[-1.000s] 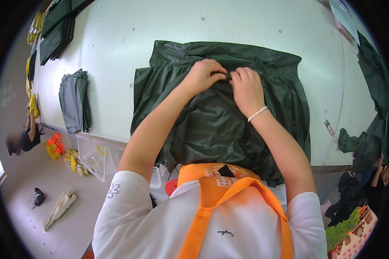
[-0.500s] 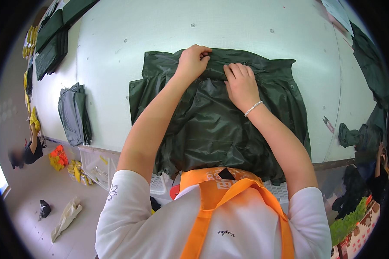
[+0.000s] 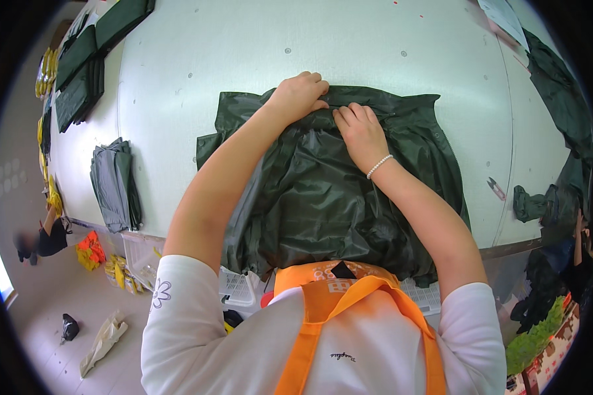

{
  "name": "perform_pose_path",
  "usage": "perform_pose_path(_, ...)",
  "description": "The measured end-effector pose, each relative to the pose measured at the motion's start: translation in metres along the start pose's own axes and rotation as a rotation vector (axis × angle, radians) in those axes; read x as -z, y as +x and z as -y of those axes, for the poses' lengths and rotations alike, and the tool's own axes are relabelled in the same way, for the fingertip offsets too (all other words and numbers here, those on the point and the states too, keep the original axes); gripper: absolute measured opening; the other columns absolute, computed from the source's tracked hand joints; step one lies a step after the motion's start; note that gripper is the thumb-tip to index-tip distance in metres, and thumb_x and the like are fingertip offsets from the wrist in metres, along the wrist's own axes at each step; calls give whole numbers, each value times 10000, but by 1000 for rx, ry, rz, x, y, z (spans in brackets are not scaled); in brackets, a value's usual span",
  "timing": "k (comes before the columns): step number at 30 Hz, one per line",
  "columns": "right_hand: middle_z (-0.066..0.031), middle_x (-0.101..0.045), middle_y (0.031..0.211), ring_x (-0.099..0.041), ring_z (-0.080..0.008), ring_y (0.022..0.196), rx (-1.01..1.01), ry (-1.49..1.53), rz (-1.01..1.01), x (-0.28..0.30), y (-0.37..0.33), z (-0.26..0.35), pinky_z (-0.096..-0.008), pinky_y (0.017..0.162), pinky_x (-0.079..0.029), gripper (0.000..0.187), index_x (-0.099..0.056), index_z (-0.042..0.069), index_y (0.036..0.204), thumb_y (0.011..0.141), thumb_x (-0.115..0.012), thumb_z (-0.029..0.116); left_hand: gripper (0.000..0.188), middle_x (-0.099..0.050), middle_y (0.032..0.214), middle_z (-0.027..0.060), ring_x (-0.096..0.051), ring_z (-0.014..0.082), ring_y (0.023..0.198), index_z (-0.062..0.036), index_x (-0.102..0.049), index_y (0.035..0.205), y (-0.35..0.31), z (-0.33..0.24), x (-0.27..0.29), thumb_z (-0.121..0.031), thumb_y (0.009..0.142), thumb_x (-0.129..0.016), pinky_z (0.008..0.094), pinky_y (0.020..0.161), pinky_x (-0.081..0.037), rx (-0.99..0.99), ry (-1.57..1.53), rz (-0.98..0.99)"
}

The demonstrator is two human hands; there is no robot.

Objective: The person folds a dark green jacket on a white table. They smooth the fabric, fold the sleeves inward, fold the body in half, and then fold it again into a compact rectangle. The folded jacket is placed on a stack of similar items.

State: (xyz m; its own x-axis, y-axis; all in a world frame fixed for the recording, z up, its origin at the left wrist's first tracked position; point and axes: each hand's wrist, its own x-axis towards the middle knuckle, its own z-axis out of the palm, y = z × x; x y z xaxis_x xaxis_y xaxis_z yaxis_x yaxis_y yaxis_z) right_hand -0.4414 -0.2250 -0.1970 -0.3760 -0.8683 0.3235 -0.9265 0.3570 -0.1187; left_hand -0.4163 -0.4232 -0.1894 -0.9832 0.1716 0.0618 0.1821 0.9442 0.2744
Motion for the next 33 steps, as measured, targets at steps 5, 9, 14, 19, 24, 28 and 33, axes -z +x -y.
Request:
perform_pose_path(5, -71, -553, 961, -491, -212, 975, -11, 9, -44, -1, -1, 3, -319, 878, -401, 305, -604, -2, 1032, 750, -548, 97, 101, -590, 810, 36, -608, 226, 817, -83, -580, 825, 0, 2, -9, -170, 795, -621, 347, 639, -526, -116, 78, 14)
perform_pose_path(9, -86, -543, 963, -494, -218, 961, -17, 34, -83, 2, -1, 3, -329, 875, -406, 317, -605, -8, 1048, 753, -546, 90, 86, -594, 785, 42, -626, 227, 715, -78, -554, 879, 9, -3, -5, -133, 815, -571, 337, 585, -516, 147, 123, 23)
perform_pose_path(14, -77, -562, 902, -528, -244, 899, -36, 224, 114, 5, 13, -19, -345, 796, -431, 175, -630, 51, 910, 756, -578, 116, 153, -578, 766, 39, -622, 207, 661, -87, -509, 926, 0, -6, 10, -102, 781, -553, 328, 536, -499, 84, 269, -93)
perform_pose_path(19, -147, -658, 874, -624, -338, 862, -343, 375, 466, 9, 56, -47, -448, 736, -490, 173, -635, 72, 839, 858, -568, 230, 169, -529, 766, 16, -581, 165, 737, -100, -509, 887, -11, -19, 17, -115, 731, -572, 288, 528, -492, -96, 277, -203)
perform_pose_path(24, -143, -652, 892, -615, -333, 875, -494, 356, 430, 0, 61, -47, -426, 741, -497, 165, -628, 81, 931, 837, -583, 209, 276, -561, 1076, 136, -547, 297, 960, -22, -571, 1008, -8, -52, -4, -36, 733, -550, 368, 845, -464, 11, -57, -208)
perform_pose_path(28, -123, -603, 1084, -555, -301, 1033, -391, 254, 227, 9, 43, -41, -389, 829, -478, 257, -590, 57, 1050, 795, -589, 87, 411, -546, 1115, 145, -526, 323, 1003, -43, -525, 1176, -14, -81, -28, -99, 773, -580, 386, 826, -480, 203, -193, -396)
perform_pose_path(33, -100, -563, 1069, -530, -305, 1008, -387, 306, -101, 34, 0, -59, -393, 862, -453, 406, -573, 77, 1110, 715, -658, 31, 531, -461, 1254, 114, -468, 334, 1038, -197, -510, 1260, -3, -103, -13, -312, 761, -647, 417, 847, -464, 270, -30, -195)
